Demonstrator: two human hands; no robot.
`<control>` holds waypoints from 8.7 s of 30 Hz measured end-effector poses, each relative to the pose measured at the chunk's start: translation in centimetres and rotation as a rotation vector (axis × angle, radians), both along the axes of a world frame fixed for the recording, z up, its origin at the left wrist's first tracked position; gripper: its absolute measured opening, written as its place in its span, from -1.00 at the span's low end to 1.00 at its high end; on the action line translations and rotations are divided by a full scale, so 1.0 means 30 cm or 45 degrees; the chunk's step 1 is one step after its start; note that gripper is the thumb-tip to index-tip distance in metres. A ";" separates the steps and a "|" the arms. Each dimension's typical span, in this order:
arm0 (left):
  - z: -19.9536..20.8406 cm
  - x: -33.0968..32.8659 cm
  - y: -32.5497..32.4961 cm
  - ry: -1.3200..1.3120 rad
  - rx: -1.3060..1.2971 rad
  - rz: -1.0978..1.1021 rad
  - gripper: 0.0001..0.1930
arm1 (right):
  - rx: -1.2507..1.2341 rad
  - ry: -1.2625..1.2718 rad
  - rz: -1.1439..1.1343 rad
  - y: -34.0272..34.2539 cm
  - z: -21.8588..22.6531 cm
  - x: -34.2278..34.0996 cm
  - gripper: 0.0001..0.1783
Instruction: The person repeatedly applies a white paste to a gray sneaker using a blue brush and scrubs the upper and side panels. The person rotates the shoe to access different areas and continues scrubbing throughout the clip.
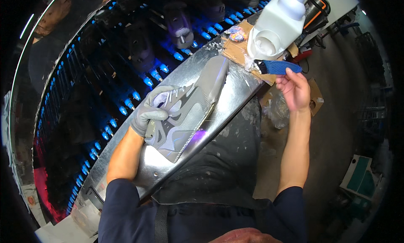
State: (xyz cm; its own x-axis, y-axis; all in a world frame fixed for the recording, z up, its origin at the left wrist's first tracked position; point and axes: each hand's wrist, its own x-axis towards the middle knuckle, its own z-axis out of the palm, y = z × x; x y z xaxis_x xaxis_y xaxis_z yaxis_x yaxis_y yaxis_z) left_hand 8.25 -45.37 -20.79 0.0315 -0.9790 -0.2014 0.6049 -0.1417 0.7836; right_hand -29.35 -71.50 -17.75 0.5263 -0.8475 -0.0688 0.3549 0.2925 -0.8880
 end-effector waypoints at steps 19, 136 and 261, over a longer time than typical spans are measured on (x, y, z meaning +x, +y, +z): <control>-0.101 0.066 -0.014 0.108 -0.183 -0.173 0.00 | -0.272 -0.057 -0.150 0.300 0.020 0.144 -0.79; 0.208 -0.208 -0.220 0.304 -0.201 -0.011 -0.47 | -1.071 0.247 -0.086 0.478 0.154 0.053 -0.83; 0.143 -0.215 -0.165 0.010 -0.081 0.294 -0.46 | -0.342 -0.053 -0.497 0.209 -0.022 0.120 -0.79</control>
State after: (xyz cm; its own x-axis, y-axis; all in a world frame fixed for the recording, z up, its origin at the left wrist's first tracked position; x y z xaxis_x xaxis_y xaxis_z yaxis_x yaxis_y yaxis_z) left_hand 1.81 -50.31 -16.49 0.2547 -0.9568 -0.1405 0.6219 0.0508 0.7814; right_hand -25.76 -65.22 -18.41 0.1625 -0.9674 0.1944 0.4294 -0.1081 -0.8966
